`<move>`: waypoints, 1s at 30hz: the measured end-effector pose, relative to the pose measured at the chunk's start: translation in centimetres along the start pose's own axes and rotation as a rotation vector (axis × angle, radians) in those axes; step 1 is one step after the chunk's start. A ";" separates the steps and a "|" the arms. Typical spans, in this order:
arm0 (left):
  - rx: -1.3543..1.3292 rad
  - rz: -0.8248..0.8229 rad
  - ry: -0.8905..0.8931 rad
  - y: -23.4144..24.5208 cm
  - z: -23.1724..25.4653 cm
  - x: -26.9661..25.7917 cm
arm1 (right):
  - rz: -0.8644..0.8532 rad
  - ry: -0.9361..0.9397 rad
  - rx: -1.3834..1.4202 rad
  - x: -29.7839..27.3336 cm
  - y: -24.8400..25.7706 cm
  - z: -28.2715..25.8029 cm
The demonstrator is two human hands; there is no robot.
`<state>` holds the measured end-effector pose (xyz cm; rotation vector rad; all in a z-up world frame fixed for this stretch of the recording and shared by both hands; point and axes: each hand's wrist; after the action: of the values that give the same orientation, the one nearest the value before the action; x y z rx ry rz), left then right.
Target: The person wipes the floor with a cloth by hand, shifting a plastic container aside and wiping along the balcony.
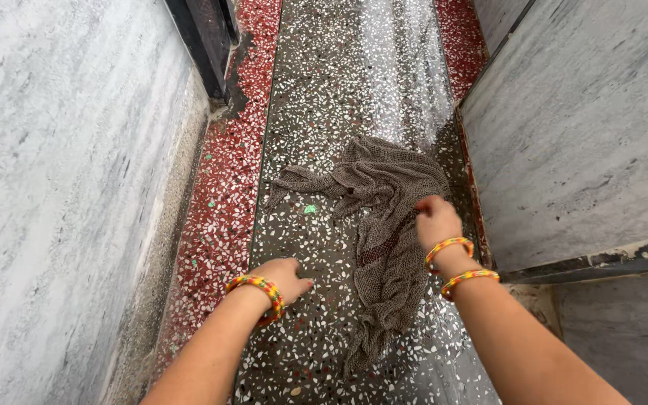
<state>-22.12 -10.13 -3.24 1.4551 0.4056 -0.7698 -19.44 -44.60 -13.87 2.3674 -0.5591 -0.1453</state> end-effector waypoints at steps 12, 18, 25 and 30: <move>0.147 -0.064 0.303 -3.3 -7.1 0.6 | -0.215 -0.152 -0.444 3.2 -0.7 2.3; 0.158 -0.095 0.305 -3.0 -6.8 1.0 | -0.004 -0.124 -0.409 5.1 -3.8 1.1; 0.118 -0.138 0.305 -2.7 -7.2 1.5 | -0.132 0.223 -0.517 6.0 -13.1 -8.7; -0.166 0.205 0.181 -4.2 -11.3 1.5 | -0.497 0.538 -0.563 -4.2 -17.7 -19.3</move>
<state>-21.65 0.79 -8.57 1.3893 0.4392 -0.4319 -12.15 -19.24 -11.09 1.8288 0.3024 0.1048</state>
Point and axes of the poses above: each hand's wrist, its own x-axis towards the middle knuckle, its own y-axis out of the back of the hand, z = x × y, and after that the axes turned 13 degrees about x, right-handed
